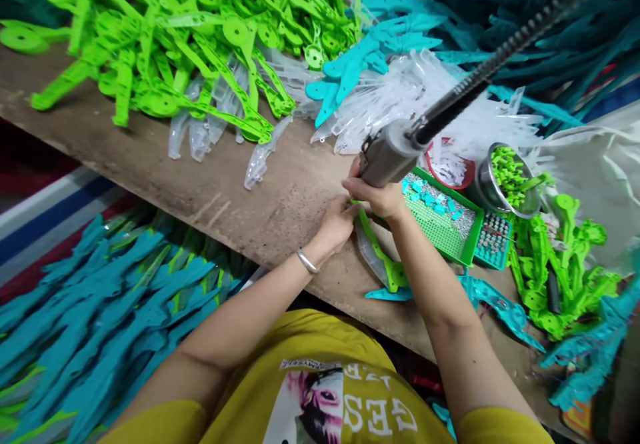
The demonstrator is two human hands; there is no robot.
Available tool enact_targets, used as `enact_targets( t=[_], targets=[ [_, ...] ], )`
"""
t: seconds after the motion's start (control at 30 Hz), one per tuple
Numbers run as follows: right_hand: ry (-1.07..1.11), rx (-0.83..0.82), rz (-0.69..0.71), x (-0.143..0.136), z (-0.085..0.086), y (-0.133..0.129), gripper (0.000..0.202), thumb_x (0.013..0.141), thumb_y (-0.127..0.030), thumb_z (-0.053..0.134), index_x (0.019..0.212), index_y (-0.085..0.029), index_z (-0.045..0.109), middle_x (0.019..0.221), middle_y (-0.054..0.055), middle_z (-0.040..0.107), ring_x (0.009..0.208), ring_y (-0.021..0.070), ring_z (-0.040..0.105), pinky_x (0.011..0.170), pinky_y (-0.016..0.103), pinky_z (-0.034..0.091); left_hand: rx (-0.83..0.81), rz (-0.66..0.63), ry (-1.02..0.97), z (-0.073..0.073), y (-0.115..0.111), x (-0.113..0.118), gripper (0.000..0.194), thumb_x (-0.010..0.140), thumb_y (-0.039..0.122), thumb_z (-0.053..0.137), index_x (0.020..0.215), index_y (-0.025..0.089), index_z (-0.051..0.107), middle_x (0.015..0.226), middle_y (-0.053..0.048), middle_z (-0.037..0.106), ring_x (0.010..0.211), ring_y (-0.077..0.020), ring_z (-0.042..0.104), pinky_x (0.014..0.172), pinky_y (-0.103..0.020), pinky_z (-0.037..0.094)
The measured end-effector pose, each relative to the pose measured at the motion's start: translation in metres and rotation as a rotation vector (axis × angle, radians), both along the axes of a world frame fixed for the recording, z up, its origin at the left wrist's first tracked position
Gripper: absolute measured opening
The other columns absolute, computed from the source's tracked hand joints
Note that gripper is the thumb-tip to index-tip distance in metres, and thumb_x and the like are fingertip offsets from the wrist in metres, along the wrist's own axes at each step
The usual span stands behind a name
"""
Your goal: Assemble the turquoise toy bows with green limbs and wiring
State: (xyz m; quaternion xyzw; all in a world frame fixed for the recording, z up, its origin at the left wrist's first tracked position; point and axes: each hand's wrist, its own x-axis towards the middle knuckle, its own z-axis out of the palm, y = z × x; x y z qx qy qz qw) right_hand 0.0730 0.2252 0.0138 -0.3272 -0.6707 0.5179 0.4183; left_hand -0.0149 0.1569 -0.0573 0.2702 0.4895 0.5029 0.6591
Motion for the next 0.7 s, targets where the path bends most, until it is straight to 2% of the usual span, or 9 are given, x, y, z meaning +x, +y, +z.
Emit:
enact_targets(
  t=[0.07, 0.13, 0.27, 0.37, 0.47, 0.57, 0.63, 0.67, 0.7],
  targets=[
    [-0.039, 0.001, 0.019, -0.003, 0.001, 0.001, 0.031, 0.07, -0.04, 0.081, 0.067, -0.022, 0.056, 0.068, -0.002, 0.06, 0.065, 0.0134, 0.058, 0.063, 0.031, 0.055, -0.013, 0.003, -0.009, 0.005, 0.0, 0.0, 0.033, 0.073, 0.041, 0.078, 0.09, 0.017, 0.063, 0.075, -0.002, 0.071, 0.061, -0.0176, 0.067, 0.06, -0.029, 0.054],
    [-0.002, 0.003, -0.026, -0.005, 0.002, -0.002, 0.033, 0.071, -0.047, 0.081, 0.072, -0.023, 0.058, 0.067, -0.002, 0.059, 0.065, 0.0137, 0.057, 0.063, 0.031, 0.055, -0.029, -0.005, -0.016, 0.011, 0.001, -0.002, 0.031, 0.072, 0.039, 0.079, 0.086, 0.017, 0.062, 0.072, -0.002, 0.07, 0.059, -0.0161, 0.066, 0.059, -0.028, 0.054],
    [0.117, -0.001, -0.25, 0.007, 0.014, -0.022, 0.043, 0.074, -0.062, 0.077, 0.09, -0.024, 0.062, 0.066, -0.005, 0.055, 0.062, 0.0134, 0.055, 0.062, 0.031, 0.053, -0.081, -0.086, 0.037, 0.022, 0.003, -0.005, 0.03, 0.073, 0.036, 0.08, 0.086, 0.018, 0.06, 0.066, 0.002, 0.067, 0.056, -0.0145, 0.065, 0.057, -0.025, 0.054],
    [0.116, 0.009, -0.366, 0.032, 0.026, -0.043, 0.049, 0.075, -0.063, 0.078, 0.099, -0.024, 0.062, 0.064, -0.007, 0.049, 0.059, 0.0126, 0.052, 0.063, 0.031, 0.052, -0.098, -0.138, 0.212, 0.025, 0.006, -0.011, 0.026, 0.08, 0.037, 0.074, 0.091, 0.018, 0.059, 0.067, 0.003, 0.065, 0.057, -0.0138, 0.064, 0.059, -0.026, 0.057],
    [0.101, 0.005, -0.403, 0.064, 0.03, -0.064, 0.055, 0.074, -0.066, 0.078, 0.104, -0.024, 0.061, 0.069, -0.006, 0.051, 0.062, 0.0129, 0.052, 0.065, 0.032, 0.051, -0.03, -0.238, 0.562, 0.027, 0.009, -0.022, 0.024, 0.089, 0.037, 0.063, 0.101, 0.017, 0.062, 0.073, 0.0, 0.067, 0.065, -0.0168, 0.068, 0.068, -0.033, 0.06],
    [0.077, -0.024, -0.421, 0.093, 0.024, -0.079, 0.054, 0.076, -0.064, 0.076, 0.108, -0.024, 0.058, 0.075, -0.005, 0.055, 0.067, 0.0138, 0.054, 0.068, 0.032, 0.051, 0.135, -0.257, 0.947, 0.035, 0.002, -0.026, 0.034, 0.087, 0.041, 0.068, 0.108, 0.015, 0.064, 0.08, -0.005, 0.067, 0.086, -0.0268, 0.069, 0.085, -0.047, 0.059],
    [0.067, -0.046, -0.426, 0.107, 0.017, -0.084, 0.051, 0.077, -0.055, 0.075, 0.112, -0.024, 0.054, 0.078, -0.004, 0.058, 0.069, 0.0146, 0.055, 0.07, 0.033, 0.053, 0.408, -0.176, 1.258, 0.042, -0.015, -0.015, 0.033, 0.089, 0.042, 0.063, 0.109, 0.015, 0.066, 0.093, -0.012, 0.067, 0.099, -0.0328, 0.066, 0.094, -0.054, 0.054],
    [0.057, -0.048, -0.422, 0.113, 0.015, -0.086, 0.048, 0.077, -0.05, 0.074, 0.112, -0.024, 0.053, 0.08, -0.003, 0.06, 0.072, 0.0155, 0.057, 0.072, 0.033, 0.054, 0.561, -0.164, 1.341, 0.045, -0.027, -0.005, 0.031, 0.093, 0.04, 0.056, 0.107, 0.014, 0.066, 0.099, -0.015, 0.066, 0.101, -0.0344, 0.065, 0.093, -0.055, 0.053],
    [0.034, -0.04, -0.412, 0.117, 0.014, -0.087, 0.046, 0.077, -0.044, 0.073, 0.112, -0.024, 0.052, 0.084, -0.002, 0.062, 0.077, 0.017, 0.059, 0.075, 0.034, 0.055, 0.723, -0.234, 1.361, 0.046, -0.041, 0.008, 0.031, 0.095, 0.038, 0.052, 0.106, 0.013, 0.066, 0.102, -0.017, 0.066, 0.1, -0.0343, 0.064, 0.091, -0.052, 0.053]
  ],
)
